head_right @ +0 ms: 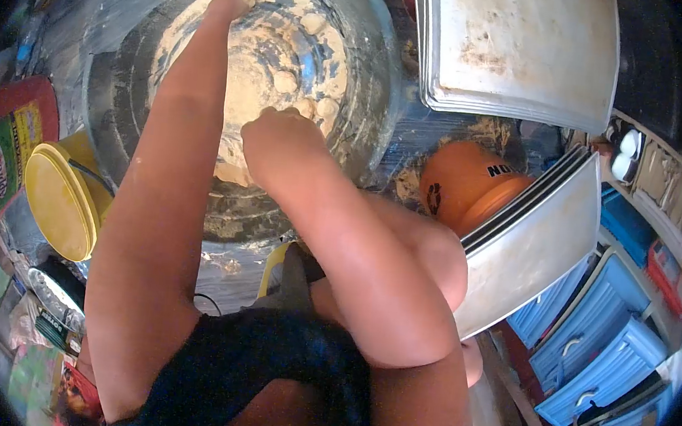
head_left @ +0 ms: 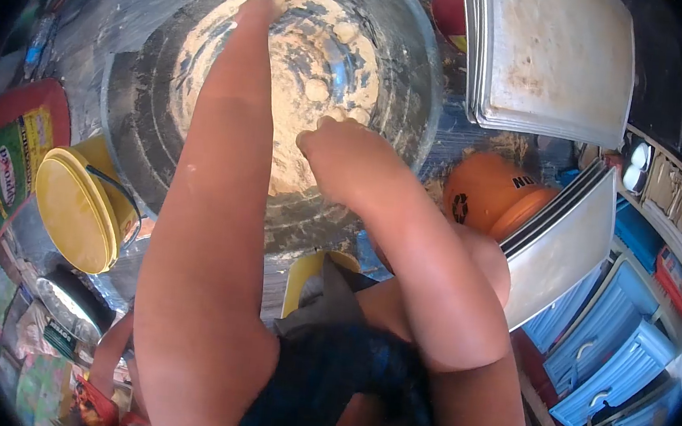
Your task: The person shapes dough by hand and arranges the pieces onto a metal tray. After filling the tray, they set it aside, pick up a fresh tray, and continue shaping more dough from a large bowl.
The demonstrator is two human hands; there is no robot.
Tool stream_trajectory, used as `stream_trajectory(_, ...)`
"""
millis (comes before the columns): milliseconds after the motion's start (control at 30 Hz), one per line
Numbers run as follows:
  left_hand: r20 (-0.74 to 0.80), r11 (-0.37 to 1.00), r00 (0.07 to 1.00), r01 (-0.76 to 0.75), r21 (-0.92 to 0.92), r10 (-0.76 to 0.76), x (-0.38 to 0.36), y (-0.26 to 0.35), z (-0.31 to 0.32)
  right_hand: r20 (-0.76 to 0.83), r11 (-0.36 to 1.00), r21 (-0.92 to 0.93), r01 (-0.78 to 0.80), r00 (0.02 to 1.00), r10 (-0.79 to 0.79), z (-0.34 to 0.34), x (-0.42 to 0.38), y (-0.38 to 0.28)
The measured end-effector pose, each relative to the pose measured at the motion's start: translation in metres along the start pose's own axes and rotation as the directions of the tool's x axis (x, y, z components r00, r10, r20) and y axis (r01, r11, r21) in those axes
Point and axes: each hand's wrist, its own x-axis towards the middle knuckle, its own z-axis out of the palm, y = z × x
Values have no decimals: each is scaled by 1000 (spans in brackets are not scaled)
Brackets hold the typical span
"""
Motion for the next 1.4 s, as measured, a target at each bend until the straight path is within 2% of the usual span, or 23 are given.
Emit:
stream_trajectory(67, -17, 997, 1000, 18, -79, -19, 3, 0, 16, -1, 1000, -12, -26, 1000, 26, -2, 3, 1)
stream_trajectory(167, -167, 981, 977, -109, 161, 136, -15, 12, 32, -17, 1000, -18, 10, 1000, -10, -3, 3, -1)
stream_trajectory(233, -86, 941, 938, -339, -10, 337, -28, 27, 43, -8, 1000, -29, 8, 1000, -8, 0, 3, -2)
stream_trajectory(300, 131, 893, 892, -402, -203, 432, -38, 46, 58, 7, 999, -43, 8, 1000, -8, 2, 4, -1)
stream_trajectory(367, 30, 907, 913, -407, 104, 407, -95, 85, 37, 88, 999, -52, -17, 996, 22, 3, 6, 0)
stream_trajectory(533, -150, 935, 925, -355, -15, 349, -105, 105, 72, -23, 999, -42, -4, 1000, 3, 11, 8, 0)
stream_trajectory(600, -112, 904, 904, -394, 166, 414, -104, 102, 82, -55, 999, -44, 20, 998, -22, 12, 9, -1)
stream_trajectory(667, -69, 922, 921, -378, 81, 383, -106, 102, 72, -62, 999, -40, -2, 998, 0, 12, 7, 0)
stream_trajectory(700, -42, 917, 919, -393, -62, 391, -102, 98, 72, -61, 999, -32, -8, 998, 6, 6, 4, 2)
stream_trajectory(733, -19, 896, 917, -395, -203, 399, -99, 91, 69, 1, 999, -36, -35, 999, 35, -6, 2, 8)
stream_trajectory(767, -22, 897, 916, -396, -198, 400, -102, 84, 62, 59, 997, -45, -57, 996, 60, -18, 2, 16)
stream_trajectory(800, 22, 755, 964, -193, -626, 264, -107, 74, 52, -98, 995, 49, -82, 991, 87, -6, 12, 36)
stream_trajectory(833, 118, 425, 980, 40, -904, 160, -112, 62, 37, -236, 989, 109, -103, 964, 126, -16, 8, 42)
stream_trajectory(900, -52, 213, 937, -132, -968, 344, -119, 12, 23, -362, 973, 52, -225, 904, 228, -50, -8, 35)
stream_trajectory(967, 135, -333, 973, 192, -923, 188, -185, 2, -59, -786, 989, 97, -115, 600, 147, -54, -5, 39)
stream_trajectory(1067, -86, -449, 996, -81, -890, -10, -244, -21, -102, -1000, 991, -1, 133, -4, -1, -68, -9, 11)
stream_trajectory(1133, -116, -470, 977, -187, -863, -177, -267, -2, -119, -993, 982, -91, 167, 66, -103, -52, 15, -3)
stream_trajectory(1167, -132, -486, 985, -172, -857, -116, -275, 16, -118, -843, 839, 424, 342, 489, 226, -36, 17, -34)
stream_trajectory(1200, -153, -506, 987, -159, -847, -55, -280, 34, -110, -928, 919, 225, 325, 358, 101, 12, 72, -47)
stream_trajectory(1233, -226, -374, 973, -224, -900, -39, -266, 26, -89, -882, 924, 213, 318, 469, 42, -2, 22, -48)
stream_trajectory(1300, -7, -57, 976, -20, -998, -217, -297, 17, -100, -764, 874, 400, 276, 627, 152, 4, 19, -33)
stream_trajectory(1333, -59, -5, 973, -62, -998, -224, -308, -2, -107, -789, 879, 384, 281, 595, 154, -4, 9, -28)
stream_trajectory(1400, -133, 149, 957, -97, -984, -256, -309, -71, -116, -790, 810, 540, 228, 471, 394, -7, -7, -26)
